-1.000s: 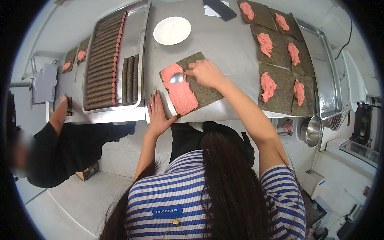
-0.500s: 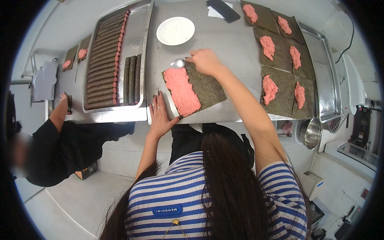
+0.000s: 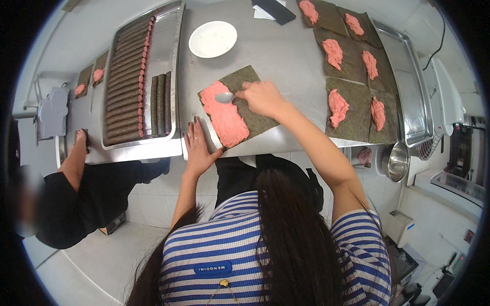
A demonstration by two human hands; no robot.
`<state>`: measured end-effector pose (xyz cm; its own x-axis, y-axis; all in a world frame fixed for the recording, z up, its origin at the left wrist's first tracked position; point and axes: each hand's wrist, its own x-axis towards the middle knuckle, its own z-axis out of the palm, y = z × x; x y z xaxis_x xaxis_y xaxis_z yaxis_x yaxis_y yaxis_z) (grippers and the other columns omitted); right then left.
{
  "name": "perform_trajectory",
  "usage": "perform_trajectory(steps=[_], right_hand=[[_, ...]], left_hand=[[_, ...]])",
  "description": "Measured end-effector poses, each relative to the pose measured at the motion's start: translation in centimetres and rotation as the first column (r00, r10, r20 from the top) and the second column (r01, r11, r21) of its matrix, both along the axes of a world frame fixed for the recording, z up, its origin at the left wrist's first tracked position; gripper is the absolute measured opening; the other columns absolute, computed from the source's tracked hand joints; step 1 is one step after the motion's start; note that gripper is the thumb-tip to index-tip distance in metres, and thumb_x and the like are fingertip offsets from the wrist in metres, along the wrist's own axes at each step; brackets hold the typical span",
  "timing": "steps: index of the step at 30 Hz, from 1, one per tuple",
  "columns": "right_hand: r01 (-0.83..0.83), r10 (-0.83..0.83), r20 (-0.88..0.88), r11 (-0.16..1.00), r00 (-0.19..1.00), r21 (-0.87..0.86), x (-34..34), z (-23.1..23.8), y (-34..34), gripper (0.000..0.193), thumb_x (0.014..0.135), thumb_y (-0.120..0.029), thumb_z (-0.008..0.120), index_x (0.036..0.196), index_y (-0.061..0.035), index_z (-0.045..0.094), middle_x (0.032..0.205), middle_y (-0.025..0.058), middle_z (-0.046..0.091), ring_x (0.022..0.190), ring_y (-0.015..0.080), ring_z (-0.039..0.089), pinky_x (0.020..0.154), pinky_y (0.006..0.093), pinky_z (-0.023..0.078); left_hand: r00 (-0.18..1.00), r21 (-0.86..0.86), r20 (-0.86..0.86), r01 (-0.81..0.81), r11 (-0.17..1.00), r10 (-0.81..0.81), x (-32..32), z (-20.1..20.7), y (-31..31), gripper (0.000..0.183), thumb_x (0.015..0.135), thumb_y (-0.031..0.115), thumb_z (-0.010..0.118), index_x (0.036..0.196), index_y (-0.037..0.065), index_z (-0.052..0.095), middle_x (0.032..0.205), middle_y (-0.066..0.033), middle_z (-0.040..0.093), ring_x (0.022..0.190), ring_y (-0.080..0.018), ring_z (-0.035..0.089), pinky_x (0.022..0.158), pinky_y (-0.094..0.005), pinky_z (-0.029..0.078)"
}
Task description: The person spreads a pink filling onto sheets of nori using a spoon, then rolls the nori into cylindrical sushi rolls. The person places the completed rolls onto a metal tray and repeats the process with additional nori sheets.
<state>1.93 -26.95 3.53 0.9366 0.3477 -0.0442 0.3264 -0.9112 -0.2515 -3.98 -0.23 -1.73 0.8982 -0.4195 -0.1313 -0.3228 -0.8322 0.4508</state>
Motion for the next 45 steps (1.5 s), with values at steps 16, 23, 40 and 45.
perform_trajectory(steps=[16, 23, 40, 45], right_hand=[[0.386, -0.361, -0.145, 0.898, 0.921, 0.213, 0.5, -0.3, -0.9, 0.037, 0.082, -0.007, 0.048, 0.111, -0.0187, 0.069, 0.096, 0.0164, 0.068, 0.087, 0.0344, 0.065, 0.075, 0.0459, 0.051], [0.379, -0.348, -0.167, 0.898, 0.922, 0.222, 0.6, -1.9, 0.5, 0.040, 0.077, -0.006, 0.051, 0.111, -0.0192, 0.070, 0.093, 0.0170, 0.068, 0.085, 0.0340, 0.065, 0.073, 0.0462, 0.051], [0.296, -0.257, -0.213, 0.939, 0.943, 0.175, -12.0, 0.7, -1.0, 0.042, 0.070, 0.000, 0.053, 0.109, -0.0083, 0.067, 0.093, 0.0105, 0.068, 0.085, 0.0325, 0.066, 0.067, 0.0449, 0.052], [0.335, -0.294, -0.263, 0.934, 0.919, 0.125, -14.3, 1.3, -1.0, 0.042, 0.069, -0.001, 0.054, 0.108, -0.0109, 0.068, 0.090, 0.0100, 0.067, 0.083, 0.0318, 0.066, 0.067, 0.0450, 0.051]], left_hand=[[1.000, -0.008, -0.010, -0.005, 1.000, 0.005, 0.0, -0.2, 0.2, 0.114, 0.069, 0.041, 0.073, 0.146, -0.007, 0.005, 0.154, -0.0232, 0.013, 0.143, -0.0402, 0.009, 0.114, -0.0538, 0.004], [1.000, 0.015, -0.009, 0.000, 1.000, 0.000, -0.1, -0.1, 0.2, 0.114, 0.069, 0.041, 0.073, 0.147, -0.006, 0.005, 0.154, -0.0222, 0.012, 0.143, -0.0404, 0.009, 0.114, -0.0536, 0.004], [1.000, 0.020, -0.019, 0.019, 1.000, -0.019, 0.0, 0.1, 0.1, 0.115, 0.070, 0.039, 0.074, 0.148, -0.002, 0.000, 0.156, -0.0183, 0.008, 0.144, -0.0389, 0.005, 0.114, -0.0551, 0.004], [0.999, 0.014, -0.029, 0.028, 0.999, -0.028, 0.1, 0.4, 0.2, 0.114, 0.071, 0.040, 0.073, 0.148, -0.003, 0.001, 0.156, -0.0184, 0.008, 0.144, -0.0393, 0.006, 0.114, -0.0555, 0.005]])
